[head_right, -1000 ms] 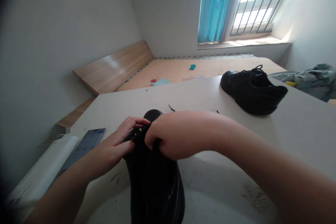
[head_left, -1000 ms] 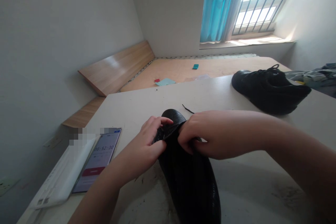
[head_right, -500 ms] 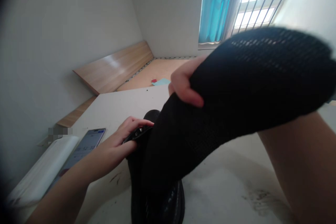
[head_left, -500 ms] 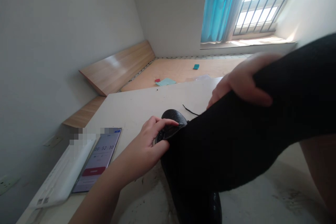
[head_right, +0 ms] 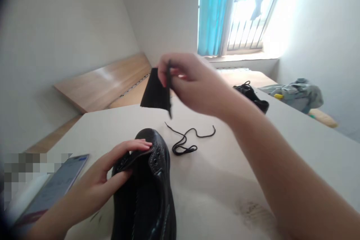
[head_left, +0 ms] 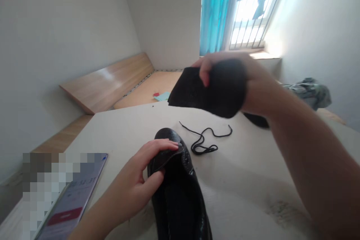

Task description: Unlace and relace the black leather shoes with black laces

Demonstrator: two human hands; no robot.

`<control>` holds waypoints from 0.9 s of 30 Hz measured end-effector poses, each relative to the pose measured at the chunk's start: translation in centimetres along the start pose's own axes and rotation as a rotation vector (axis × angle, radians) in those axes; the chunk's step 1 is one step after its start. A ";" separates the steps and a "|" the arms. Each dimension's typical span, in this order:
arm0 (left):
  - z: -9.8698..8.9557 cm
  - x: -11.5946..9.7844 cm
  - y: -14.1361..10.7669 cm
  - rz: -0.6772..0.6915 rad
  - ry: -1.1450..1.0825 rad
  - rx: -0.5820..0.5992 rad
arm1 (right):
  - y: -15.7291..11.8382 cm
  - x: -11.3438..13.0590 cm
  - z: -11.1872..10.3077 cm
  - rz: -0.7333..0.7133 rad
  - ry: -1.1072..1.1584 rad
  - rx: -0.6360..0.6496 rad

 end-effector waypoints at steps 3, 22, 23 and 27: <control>-0.1 1.1 -0.2 0.052 0.040 -0.033 | -0.7 1.3 1.6 -0.120 -0.159 0.135; -0.1 -0.7 0.3 0.217 0.142 -0.047 | -3.8 5.0 5.7 -0.160 -0.198 0.622; -0.1 -0.8 0.4 0.235 0.143 -0.041 | -3.7 4.9 5.6 -0.150 -0.185 0.628; -0.1 -1.2 0.4 0.330 0.188 0.006 | -3.3 4.4 5.4 -0.104 -0.128 0.637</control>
Point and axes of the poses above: each hand's wrist, its own y-axis towards the middle knuckle, its own z-axis out of the palm, x = y × z, the point moved 2 cm from there along y, towards the middle knuckle, and after that the axes turned 7 degrees about -x, right-handed, at the moved point
